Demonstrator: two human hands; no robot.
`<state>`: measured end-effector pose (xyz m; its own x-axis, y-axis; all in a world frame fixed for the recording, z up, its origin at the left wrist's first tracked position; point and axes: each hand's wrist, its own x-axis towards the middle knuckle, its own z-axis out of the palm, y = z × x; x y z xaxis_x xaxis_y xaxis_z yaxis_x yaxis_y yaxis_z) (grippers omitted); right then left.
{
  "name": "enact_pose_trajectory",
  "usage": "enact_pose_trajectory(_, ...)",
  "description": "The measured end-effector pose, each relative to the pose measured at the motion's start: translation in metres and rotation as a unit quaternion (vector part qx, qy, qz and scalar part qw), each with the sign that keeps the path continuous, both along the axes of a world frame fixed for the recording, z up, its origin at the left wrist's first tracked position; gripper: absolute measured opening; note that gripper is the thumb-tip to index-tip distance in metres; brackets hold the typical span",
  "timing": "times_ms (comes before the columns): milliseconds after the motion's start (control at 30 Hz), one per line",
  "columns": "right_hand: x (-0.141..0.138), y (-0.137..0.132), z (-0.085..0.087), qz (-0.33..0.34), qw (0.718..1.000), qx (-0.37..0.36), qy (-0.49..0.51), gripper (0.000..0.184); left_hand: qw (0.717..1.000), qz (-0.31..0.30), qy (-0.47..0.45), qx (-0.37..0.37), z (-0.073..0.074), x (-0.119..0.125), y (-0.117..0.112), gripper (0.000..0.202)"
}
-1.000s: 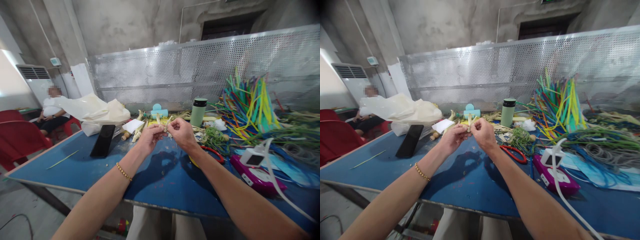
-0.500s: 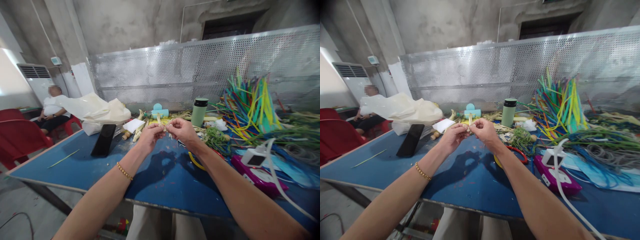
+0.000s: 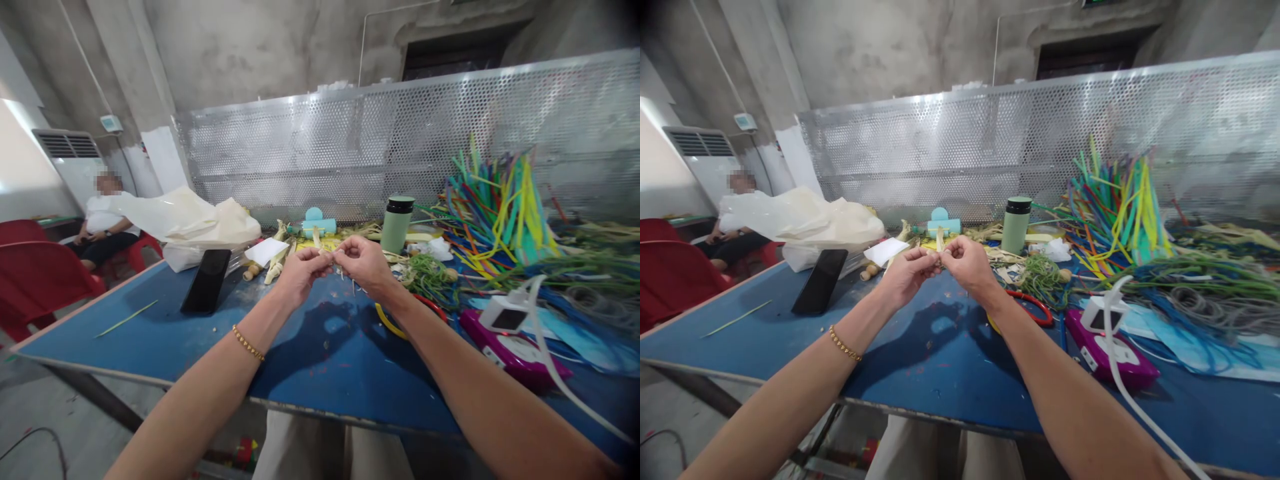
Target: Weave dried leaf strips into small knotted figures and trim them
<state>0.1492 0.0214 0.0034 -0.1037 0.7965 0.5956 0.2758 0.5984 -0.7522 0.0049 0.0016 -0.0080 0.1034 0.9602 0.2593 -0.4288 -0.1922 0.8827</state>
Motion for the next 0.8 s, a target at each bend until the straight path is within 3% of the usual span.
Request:
enact_pose_trajectory(300, 0.0, -0.003, 0.0, 0.006, 1.0, -0.027, -0.004, 0.017, 1.0, 0.001, 0.003, 0.008, -0.003, -0.003, 0.004, 0.022)
enact_pose_trajectory(533, 0.014, 0.004, 0.009, -0.045, 0.998, 0.037, -0.034, 0.024, 0.999, 0.023, -0.028, -0.021, 0.005, -0.01, 0.006, 0.023)
enact_pose_trajectory(633, 0.018, 0.004, 0.011, -0.012, 0.995, 0.025, -0.098, 0.027, 0.998, 0.031, -0.04, -0.029, 0.009, -0.012, 0.006, 0.024)
enact_pose_trajectory(800, 0.014, -0.002, 0.01, 0.034, 0.993, -0.012, -0.115, 0.022, 0.997, 0.055, -0.042, -0.018, 0.01, -0.013, 0.005, 0.027)
